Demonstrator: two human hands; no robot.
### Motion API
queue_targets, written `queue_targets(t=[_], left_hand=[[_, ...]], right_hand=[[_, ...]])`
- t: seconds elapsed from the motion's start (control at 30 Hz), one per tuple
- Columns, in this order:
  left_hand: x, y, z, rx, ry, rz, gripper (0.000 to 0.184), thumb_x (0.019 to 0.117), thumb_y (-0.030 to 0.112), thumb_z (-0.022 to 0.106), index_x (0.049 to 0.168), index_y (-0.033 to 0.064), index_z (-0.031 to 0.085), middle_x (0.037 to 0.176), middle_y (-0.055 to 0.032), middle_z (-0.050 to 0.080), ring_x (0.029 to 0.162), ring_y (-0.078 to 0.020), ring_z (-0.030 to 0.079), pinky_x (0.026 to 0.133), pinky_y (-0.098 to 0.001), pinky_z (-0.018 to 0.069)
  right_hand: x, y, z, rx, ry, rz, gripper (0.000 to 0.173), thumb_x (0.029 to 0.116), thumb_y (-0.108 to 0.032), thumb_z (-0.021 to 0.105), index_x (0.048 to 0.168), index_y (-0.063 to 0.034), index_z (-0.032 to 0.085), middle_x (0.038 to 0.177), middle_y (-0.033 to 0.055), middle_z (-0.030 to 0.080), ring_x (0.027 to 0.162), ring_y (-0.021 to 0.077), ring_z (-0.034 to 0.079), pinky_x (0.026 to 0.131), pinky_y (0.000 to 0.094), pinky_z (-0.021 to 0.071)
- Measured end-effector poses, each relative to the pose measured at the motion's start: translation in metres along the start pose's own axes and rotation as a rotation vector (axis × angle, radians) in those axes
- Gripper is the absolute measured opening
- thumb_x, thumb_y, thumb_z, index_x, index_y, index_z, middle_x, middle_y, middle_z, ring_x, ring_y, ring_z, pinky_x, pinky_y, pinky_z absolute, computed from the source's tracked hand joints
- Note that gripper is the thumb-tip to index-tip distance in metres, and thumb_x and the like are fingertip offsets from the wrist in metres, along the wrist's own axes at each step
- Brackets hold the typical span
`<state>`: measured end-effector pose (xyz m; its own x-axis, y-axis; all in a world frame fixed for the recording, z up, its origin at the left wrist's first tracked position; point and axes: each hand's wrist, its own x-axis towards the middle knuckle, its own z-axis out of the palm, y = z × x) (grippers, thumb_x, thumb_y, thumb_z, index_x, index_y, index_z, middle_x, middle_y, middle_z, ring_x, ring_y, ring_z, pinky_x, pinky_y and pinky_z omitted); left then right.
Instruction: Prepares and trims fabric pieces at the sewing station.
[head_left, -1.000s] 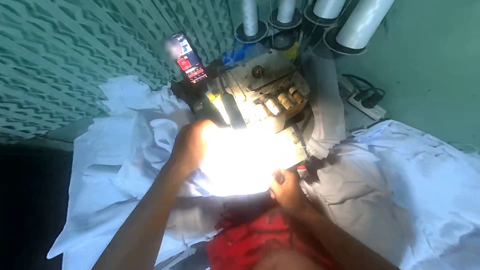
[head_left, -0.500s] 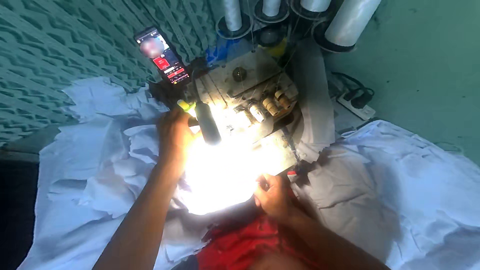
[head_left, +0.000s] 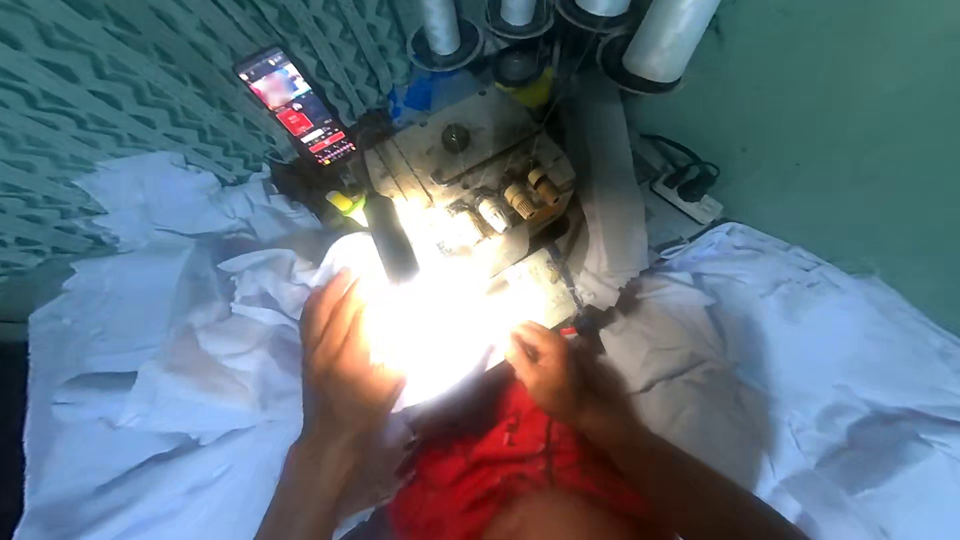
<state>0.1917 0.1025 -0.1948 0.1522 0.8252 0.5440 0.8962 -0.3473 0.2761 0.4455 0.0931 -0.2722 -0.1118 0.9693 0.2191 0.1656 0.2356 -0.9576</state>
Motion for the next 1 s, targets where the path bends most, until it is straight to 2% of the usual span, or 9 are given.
queue_targets(t=[0.1, 0.17, 0.27, 0.37, 0.53, 0.6, 0.73, 0.9, 1.0], left_hand=[[-0.028, 0.052, -0.004, -0.242, 0.028, 0.024, 0.026, 0.1006, 0.027, 0.061, 0.093, 0.0045, 0.073, 0.09, -0.0118, 0.071, 0.091, -0.0204, 0.066, 0.084, -0.0343, 0.0526], [-0.043, 0.081, 0.008, -0.432, -0.129, 0.007, 0.027, 0.1038, 0.028, 0.057, 0.1, 0.0099, 0.076, 0.097, -0.0041, 0.077, 0.09, -0.0083, 0.072, 0.08, -0.0255, 0.059], [-0.051, 0.101, 0.05, -0.549, -0.294, -0.021, 0.03, 0.1058, 0.03, 0.053, 0.108, 0.0096, 0.075, 0.102, -0.0025, 0.075, 0.095, -0.0077, 0.071, 0.085, -0.026, 0.0596], [-0.035, 0.116, 0.078, -0.565, -0.423, -0.174, 0.035, 0.1077, 0.035, 0.048, 0.11, 0.0134, 0.075, 0.091, 0.002, 0.074, 0.083, -0.0042, 0.069, 0.077, -0.0263, 0.0577], [0.012, 0.135, 0.094, -0.676, -0.973, -0.434, 0.041, 0.1019, 0.052, 0.056, 0.107, 0.0157, 0.075, 0.092, 0.0006, 0.073, 0.084, -0.011, 0.069, 0.081, -0.0403, 0.0574], [0.019, 0.138, 0.108, -0.649, -1.086, -0.412, 0.033, 0.1001, 0.039, 0.063, 0.102, 0.0077, 0.073, 0.09, -0.0073, 0.07, 0.083, -0.0195, 0.067, 0.08, -0.0468, 0.0546], [0.008, 0.123, 0.107, -0.701, -1.069, -0.459, 0.035, 0.1097, 0.03, 0.047, 0.104, 0.0067, 0.072, 0.091, -0.0032, 0.076, 0.082, -0.0128, 0.075, 0.082, -0.0379, 0.0621], [-0.034, 0.081, 0.057, -1.189, -1.033, -0.555, 0.04, 0.1134, 0.026, 0.036, 0.116, 0.0021, 0.068, 0.087, -0.008, 0.075, 0.069, -0.0184, 0.073, 0.067, -0.0343, 0.0642], [-0.067, 0.066, 0.038, -1.414, -0.984, -0.609, 0.04, 0.113, 0.025, 0.035, 0.117, 0.0002, 0.066, 0.083, -0.0096, 0.069, 0.063, -0.0181, 0.067, 0.06, -0.0333, 0.0607]], right_hand=[[-0.035, 0.007, -0.039, -0.081, 0.191, -0.033, 0.015, 0.0978, -0.014, 0.067, 0.1, 0.0001, 0.071, 0.085, 0.0021, 0.071, 0.07, 0.0035, 0.065, 0.064, 0.0206, 0.0583], [-0.048, 0.014, -0.059, -0.165, 0.323, 0.06, 0.026, 0.0925, -0.018, 0.075, 0.109, 0.0002, 0.065, 0.075, -0.0034, 0.062, 0.06, 0.0005, 0.057, 0.054, 0.0172, 0.0513], [-0.047, 0.032, -0.073, -0.264, 0.305, 0.266, 0.051, 0.0868, -0.031, 0.081, 0.123, 0.0015, 0.065, 0.074, -0.002, 0.061, 0.059, 0.0035, 0.054, 0.057, 0.0221, 0.0507], [-0.042, 0.033, -0.075, -0.278, 0.147, 0.395, 0.032, 0.0878, -0.035, 0.077, 0.099, -0.0055, 0.072, 0.067, -0.0068, 0.057, 0.057, 0.0008, 0.05, 0.057, 0.0218, 0.0475], [-0.067, 0.006, -0.064, -0.412, -0.015, 0.066, 0.019, 0.0893, -0.023, 0.073, 0.091, -0.0043, 0.074, 0.074, 0.0033, 0.071, 0.068, 0.0084, 0.068, 0.065, 0.0305, 0.0595], [-0.079, 0.004, -0.057, -0.396, -0.035, -0.034, 0.018, 0.0887, -0.022, 0.073, 0.084, -0.0041, 0.071, 0.072, 0.0042, 0.068, 0.065, 0.0096, 0.065, 0.062, 0.0304, 0.0569], [-0.096, -0.003, -0.054, -0.099, -0.131, -0.121, 0.02, 0.0999, -0.019, 0.066, 0.1, 0.0003, 0.073, 0.079, 0.003, 0.07, 0.065, 0.0014, 0.06, 0.061, 0.0183, 0.053], [-0.109, 0.007, -0.067, 0.027, -0.26, 0.332, 0.053, 0.1116, -0.043, 0.031, 0.114, -0.0064, 0.07, 0.077, -0.0037, 0.059, 0.061, 0.0042, 0.051, 0.058, 0.0249, 0.0476], [-0.102, 0.006, -0.061, 0.172, -0.345, 0.484, 0.049, 0.1118, -0.037, 0.031, 0.11, -0.0071, 0.07, 0.075, -0.0062, 0.057, 0.059, 0.002, 0.047, 0.055, 0.0209, 0.0433]])
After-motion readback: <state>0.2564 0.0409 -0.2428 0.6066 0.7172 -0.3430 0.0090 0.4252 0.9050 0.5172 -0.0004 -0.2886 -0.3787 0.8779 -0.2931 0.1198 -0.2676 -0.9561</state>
